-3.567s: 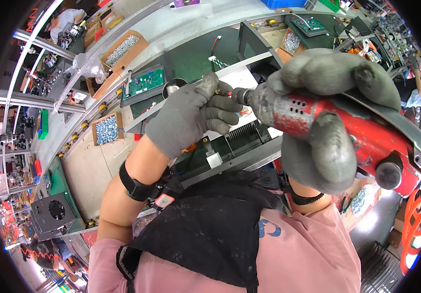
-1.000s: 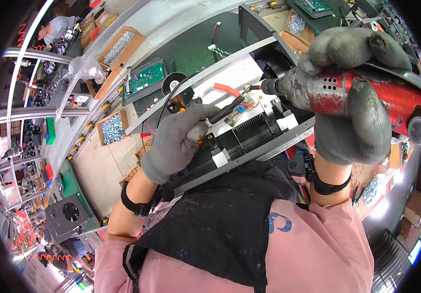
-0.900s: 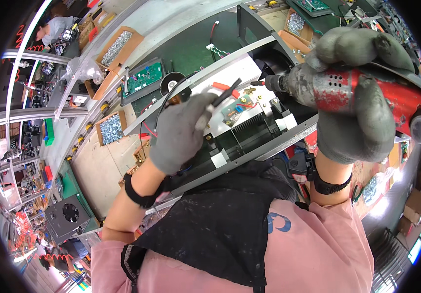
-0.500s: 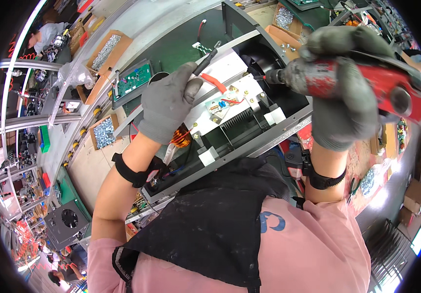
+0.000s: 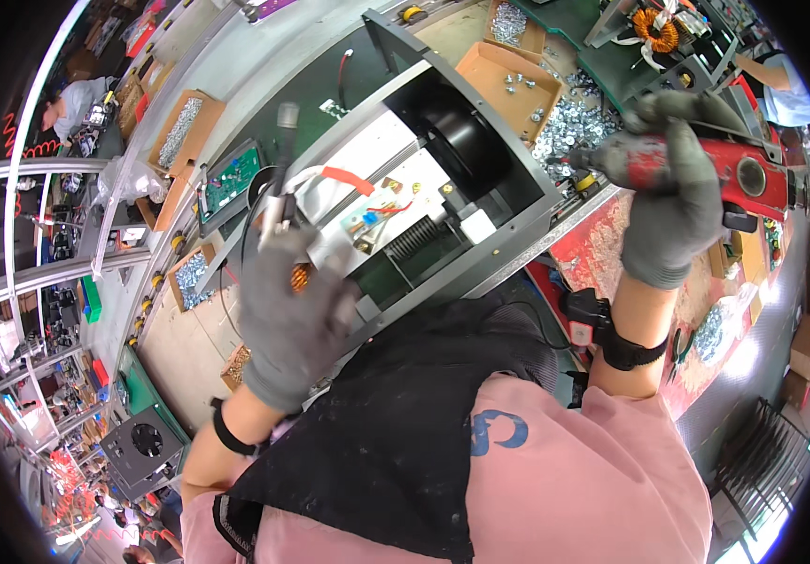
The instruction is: Assembling and securing internal components of a solar inverter or power unit using an electric screwdriver.
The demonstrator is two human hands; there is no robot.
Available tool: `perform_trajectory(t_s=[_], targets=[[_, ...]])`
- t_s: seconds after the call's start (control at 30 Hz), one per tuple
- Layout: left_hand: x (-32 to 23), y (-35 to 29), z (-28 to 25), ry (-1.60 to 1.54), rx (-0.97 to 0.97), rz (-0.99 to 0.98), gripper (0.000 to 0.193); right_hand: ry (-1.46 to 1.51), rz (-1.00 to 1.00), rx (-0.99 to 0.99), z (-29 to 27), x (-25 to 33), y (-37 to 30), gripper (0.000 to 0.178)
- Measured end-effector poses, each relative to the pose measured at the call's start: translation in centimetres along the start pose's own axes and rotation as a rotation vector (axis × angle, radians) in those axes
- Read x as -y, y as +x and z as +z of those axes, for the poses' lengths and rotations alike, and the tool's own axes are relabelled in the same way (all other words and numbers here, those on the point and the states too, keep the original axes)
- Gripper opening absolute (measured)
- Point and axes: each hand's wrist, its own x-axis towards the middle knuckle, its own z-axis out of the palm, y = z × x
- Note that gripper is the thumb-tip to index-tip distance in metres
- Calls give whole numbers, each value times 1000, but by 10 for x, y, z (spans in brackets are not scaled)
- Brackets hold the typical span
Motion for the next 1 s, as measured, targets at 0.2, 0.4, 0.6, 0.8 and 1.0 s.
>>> perform_trajectory(t_s=[0.2,0.4,0.6,0.8,1.0], targets=[[-33,-14,36,-255,405,-133,43,-675,382,-121,-146,-75,-3,23],[-37,-8,52,-244,534,-166,33,-1745,687,129,-245,-135,-78,49],[-18,9,38,-338,529,-321,24,-1967,273,223,-221,-127,-109,54],[48,46,-15,-571,465,-626,34,-1038,117,1199,-77,-164,-168,38],[84,53,-25,-597,411,-607,38,-1037,-228,1358,-7,-204,-194,38]])
